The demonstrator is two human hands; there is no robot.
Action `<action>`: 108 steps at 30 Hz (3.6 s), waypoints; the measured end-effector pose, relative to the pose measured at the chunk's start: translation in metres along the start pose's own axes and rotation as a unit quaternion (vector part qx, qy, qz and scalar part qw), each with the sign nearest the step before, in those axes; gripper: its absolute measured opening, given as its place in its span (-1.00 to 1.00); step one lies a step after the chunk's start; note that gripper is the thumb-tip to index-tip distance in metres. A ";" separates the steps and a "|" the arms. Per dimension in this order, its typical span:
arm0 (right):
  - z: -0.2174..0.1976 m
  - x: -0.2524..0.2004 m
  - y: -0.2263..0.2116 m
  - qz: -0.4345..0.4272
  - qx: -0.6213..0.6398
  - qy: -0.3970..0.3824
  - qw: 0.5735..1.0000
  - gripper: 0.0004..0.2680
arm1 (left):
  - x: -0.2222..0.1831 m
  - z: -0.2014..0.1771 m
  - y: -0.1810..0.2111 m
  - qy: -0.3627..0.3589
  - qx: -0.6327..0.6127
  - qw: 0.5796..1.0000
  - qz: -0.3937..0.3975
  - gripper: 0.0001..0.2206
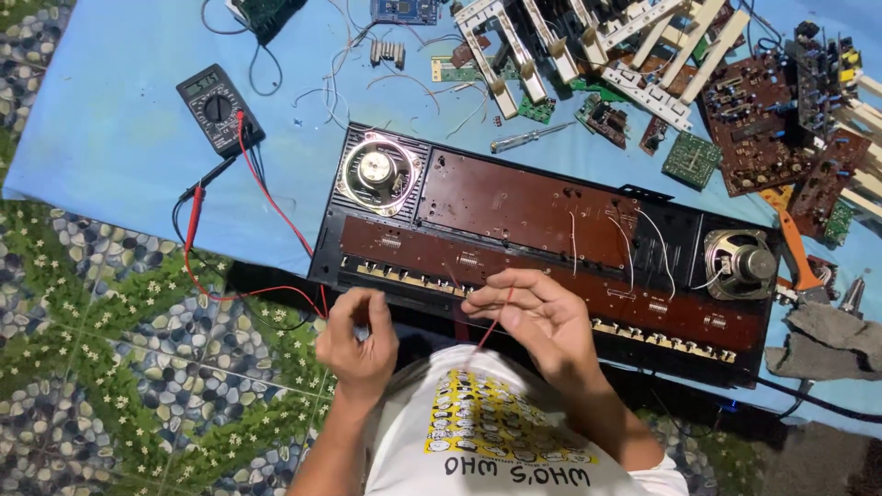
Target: Repairing an electronic keyboard by manipulating and connecting internal wires.
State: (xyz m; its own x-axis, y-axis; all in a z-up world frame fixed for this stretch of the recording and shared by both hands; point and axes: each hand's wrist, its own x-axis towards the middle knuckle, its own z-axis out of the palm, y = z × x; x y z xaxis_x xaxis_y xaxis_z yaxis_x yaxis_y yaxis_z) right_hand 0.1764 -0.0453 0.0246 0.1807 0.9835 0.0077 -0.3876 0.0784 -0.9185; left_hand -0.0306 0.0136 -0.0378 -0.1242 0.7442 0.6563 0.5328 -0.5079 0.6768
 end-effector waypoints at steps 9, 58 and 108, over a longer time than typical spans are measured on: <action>-0.030 0.001 0.002 -0.028 0.002 -0.004 1.000 -0.68 | 0.009 -0.004 0.040 -0.458 -0.366 0.808 -0.055 -0.45; -0.036 0.213 0.050 -0.258 -0.494 -0.105 0.824 -0.90 | 0.106 0.001 -0.065 -0.100 0.116 0.979 0.135 -0.56; -0.033 0.209 0.049 -0.331 -0.607 -0.170 0.702 -0.87 | 0.079 0.003 -0.065 -0.087 -0.016 0.996 0.010 -0.58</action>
State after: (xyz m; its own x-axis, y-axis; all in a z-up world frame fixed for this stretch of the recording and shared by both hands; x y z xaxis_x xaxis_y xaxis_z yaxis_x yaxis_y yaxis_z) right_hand 0.2252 0.1590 -0.0323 -0.3482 0.7950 0.4968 0.7728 0.5434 -0.3278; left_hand -0.0724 0.1065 -0.0306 0.0349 0.7969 0.6031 0.5065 -0.5343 0.6767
